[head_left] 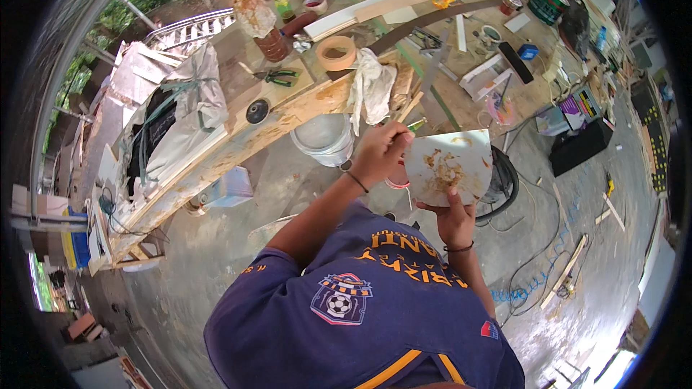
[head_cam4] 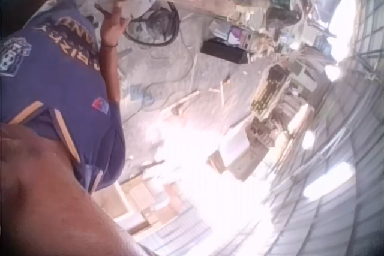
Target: The person prepares a small triangular piece of furniture by applying adhesive to its edges and then pours a line of adhesive onto a large flat panel, spreading it across the surface with a scraper.
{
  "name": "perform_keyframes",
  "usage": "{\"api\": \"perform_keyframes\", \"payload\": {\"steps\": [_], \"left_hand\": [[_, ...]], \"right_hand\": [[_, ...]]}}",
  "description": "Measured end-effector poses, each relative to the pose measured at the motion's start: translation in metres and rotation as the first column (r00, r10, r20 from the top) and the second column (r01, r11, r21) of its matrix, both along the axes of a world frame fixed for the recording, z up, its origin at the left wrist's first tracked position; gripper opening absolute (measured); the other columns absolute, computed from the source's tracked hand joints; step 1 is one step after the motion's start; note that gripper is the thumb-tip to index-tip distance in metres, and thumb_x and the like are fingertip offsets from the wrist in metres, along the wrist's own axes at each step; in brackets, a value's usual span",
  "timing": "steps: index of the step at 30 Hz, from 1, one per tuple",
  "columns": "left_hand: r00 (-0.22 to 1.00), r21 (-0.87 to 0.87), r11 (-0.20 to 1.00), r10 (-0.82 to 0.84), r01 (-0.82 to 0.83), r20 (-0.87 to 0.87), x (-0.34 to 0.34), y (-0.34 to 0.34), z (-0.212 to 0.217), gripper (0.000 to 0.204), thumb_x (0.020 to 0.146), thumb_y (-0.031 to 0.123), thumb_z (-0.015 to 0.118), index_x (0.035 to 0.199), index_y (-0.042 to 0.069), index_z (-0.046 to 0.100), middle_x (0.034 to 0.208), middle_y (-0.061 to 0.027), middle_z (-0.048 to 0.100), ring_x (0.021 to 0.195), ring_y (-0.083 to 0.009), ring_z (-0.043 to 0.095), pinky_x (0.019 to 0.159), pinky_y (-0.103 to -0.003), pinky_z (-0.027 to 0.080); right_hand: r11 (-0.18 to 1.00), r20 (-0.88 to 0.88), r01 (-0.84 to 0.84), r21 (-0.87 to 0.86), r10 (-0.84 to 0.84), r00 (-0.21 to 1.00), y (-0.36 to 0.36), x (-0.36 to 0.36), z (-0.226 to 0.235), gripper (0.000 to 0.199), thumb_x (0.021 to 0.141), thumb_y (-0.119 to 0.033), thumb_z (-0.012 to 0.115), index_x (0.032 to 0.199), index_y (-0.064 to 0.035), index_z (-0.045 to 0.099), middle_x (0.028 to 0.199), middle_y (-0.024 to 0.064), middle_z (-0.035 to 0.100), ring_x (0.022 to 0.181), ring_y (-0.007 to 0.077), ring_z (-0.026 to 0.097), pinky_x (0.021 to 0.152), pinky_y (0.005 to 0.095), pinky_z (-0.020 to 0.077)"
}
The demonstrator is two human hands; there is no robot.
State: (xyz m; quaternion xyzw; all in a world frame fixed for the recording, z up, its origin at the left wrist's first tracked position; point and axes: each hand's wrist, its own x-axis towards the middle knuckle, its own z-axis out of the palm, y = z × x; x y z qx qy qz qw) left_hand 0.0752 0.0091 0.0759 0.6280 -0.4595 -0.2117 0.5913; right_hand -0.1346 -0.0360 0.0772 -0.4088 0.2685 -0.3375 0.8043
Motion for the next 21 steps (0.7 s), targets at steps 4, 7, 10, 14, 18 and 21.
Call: {"api": "perform_keyframes", "payload": {"steps": [4, 7, 10, 14, 18, 21], "left_hand": [[0.979, 0.01, 0.998, 0.054, -0.057, 0.194, 0.0, 0.003, -0.014, 0.022, 0.091, 0.022, 0.058, 0.086, 0.001, 0.057, 0.066, -0.0158, 0.057, 0.058, -0.0281, 0.059, 0.055, -0.034, 0.045], [0.964, -0.01, 0.977, 0.213, -0.214, 0.161, 0.007, 0.006, -0.036, 0.026, 0.094, 0.024, 0.052, 0.086, 0.0, 0.056, 0.065, -0.0147, 0.056, 0.055, -0.029, 0.057, 0.053, -0.037, 0.044], [0.84, 0.153, 0.888, 0.459, -0.433, -0.29, 0.04, 0.017, -0.059, 0.032, 0.096, 0.03, 0.049, 0.089, 0.0, 0.055, 0.061, -0.0039, 0.052, 0.049, -0.0145, 0.053, 0.043, -0.031, 0.041], [0.848, 0.377, 0.847, 0.477, -0.373, -0.231, 0.089, 0.079, -0.074, 0.033, 0.094, 0.028, 0.051, 0.12, 0.008, 0.048, 0.081, -0.0069, 0.055, 0.052, -0.0147, 0.058, 0.046, -0.028, 0.049], [0.757, 0.577, 0.815, 0.405, -0.045, -0.513, 0.098, 0.141, -0.08, 0.053, 0.091, 0.015, 0.051, 0.141, 0.021, 0.033, 0.117, -0.0137, 0.051, 0.061, -0.022, 0.066, 0.046, -0.027, 0.051], [0.775, 0.692, 0.722, 0.45, -0.023, -0.444, 0.104, 0.17, -0.095, 0.072, 0.084, 0.0, 0.046, 0.147, 0.028, 0.025, 0.131, -0.0167, 0.047, 0.07, -0.0269, 0.068, 0.048, -0.031, 0.053]], "right_hand": [[0.969, -0.157, -0.01, -0.248, -0.03, 0.987, 0.005, 0.001, -0.009, 0.042, 0.094, -0.021, 0.051, 0.127, 0.0024, 0.041, 0.121, 0.0165, 0.053, 0.101, 0.032, 0.061, 0.069, 0.0465, 0.0599], [0.957, -0.159, -0.019, -0.291, -0.029, 0.987, 0.011, 0.003, -0.015, 0.042, 0.093, -0.021, 0.051, 0.127, 0.0029, 0.042, 0.119, 0.0155, 0.054, 0.098, 0.0298, 0.062, 0.065, 0.0462, 0.0601], [0.984, -0.094, -0.056, -0.172, 0.04, 0.995, 0.012, -0.001, -0.015, 0.044, 0.092, -0.02, 0.054, 0.127, 0.0034, 0.042, 0.119, 0.0144, 0.054, 0.1, 0.0269, 0.061, 0.071, 0.0429, 0.0581], [0.916, -0.228, -0.087, -0.393, -0.005, 0.974, 0.004, -0.002, -0.011, 0.049, 0.088, -0.015, 0.061, 0.129, 0.0029, 0.04, 0.123, 0.0128, 0.053, 0.107, 0.0221, 0.055, 0.089, 0.0354, 0.0484], [0.943, -0.198, -0.047, -0.329, -0.02, 0.98, -0.005, 0.017, -0.007, 0.068, 0.081, -0.003, 0.067, 0.138, 0.0005, 0.03, 0.126, 0.0135, 0.05, 0.113, 0.0191, 0.049, 0.098, 0.0313, 0.0379], [0.911, -0.158, 0.03, -0.411, -0.103, 0.982, -0.009, 0.037, -0.006, 0.084, 0.076, 0.0, 0.069, 0.145, -0.0022, 0.02, 0.132, 0.0135, 0.045, 0.117, 0.0204, 0.045, 0.101, 0.0325, 0.0352]]}}
